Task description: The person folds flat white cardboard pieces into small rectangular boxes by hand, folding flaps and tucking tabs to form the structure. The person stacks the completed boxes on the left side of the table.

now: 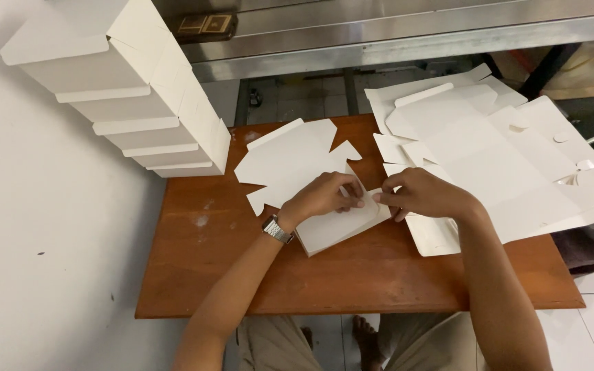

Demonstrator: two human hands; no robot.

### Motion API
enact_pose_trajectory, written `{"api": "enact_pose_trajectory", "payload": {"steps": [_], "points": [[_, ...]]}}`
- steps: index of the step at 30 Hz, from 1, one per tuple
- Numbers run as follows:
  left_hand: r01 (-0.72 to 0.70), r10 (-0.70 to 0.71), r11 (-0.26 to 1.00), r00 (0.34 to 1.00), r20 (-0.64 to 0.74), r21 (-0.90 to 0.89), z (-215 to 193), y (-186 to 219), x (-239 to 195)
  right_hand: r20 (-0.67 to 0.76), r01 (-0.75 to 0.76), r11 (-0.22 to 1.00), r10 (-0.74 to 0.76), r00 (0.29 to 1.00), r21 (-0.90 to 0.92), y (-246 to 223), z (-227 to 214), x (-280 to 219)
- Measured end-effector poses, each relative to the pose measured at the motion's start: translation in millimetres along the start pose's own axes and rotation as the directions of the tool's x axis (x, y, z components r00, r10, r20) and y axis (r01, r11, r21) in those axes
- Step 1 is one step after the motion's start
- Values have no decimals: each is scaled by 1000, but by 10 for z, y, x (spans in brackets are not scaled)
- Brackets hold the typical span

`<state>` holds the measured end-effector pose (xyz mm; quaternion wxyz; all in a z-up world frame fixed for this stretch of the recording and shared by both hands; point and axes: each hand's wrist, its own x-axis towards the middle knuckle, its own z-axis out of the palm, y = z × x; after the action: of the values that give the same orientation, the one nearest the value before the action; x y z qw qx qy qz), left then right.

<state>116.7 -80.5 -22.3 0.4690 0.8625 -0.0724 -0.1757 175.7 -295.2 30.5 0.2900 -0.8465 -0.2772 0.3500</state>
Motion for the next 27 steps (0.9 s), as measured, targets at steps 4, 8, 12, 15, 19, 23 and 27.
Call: {"api": "enact_pose_trajectory", "payload": {"steps": [4,8,12,15,19,23,27], "points": [[-6,9,998,999,-43,62,21,70,-34,-14,-14,997,15,1000,74,2,45,80],[-32,55,988,987,-149,153,27,64,-41,-61,9,998,-5,998,61,39,79,108],[-73,206,909,935,-290,410,-5,97,-62,-137,37,999,-37,990,-1,73,98,115],[-103,261,891,914,-311,443,0,-73,14,-168,144,982,-163,972,-122,220,145,262],[-149,323,865,896,-303,480,-2,-62,17,-187,246,929,-303,934,-277,342,189,376],[-188,333,863,910,-248,468,0,-89,31,-149,269,922,-318,936,-279,314,211,370],[-212,320,894,919,-231,394,-64,-104,20,-141,281,911,-334,932,-302,267,205,358]]}}
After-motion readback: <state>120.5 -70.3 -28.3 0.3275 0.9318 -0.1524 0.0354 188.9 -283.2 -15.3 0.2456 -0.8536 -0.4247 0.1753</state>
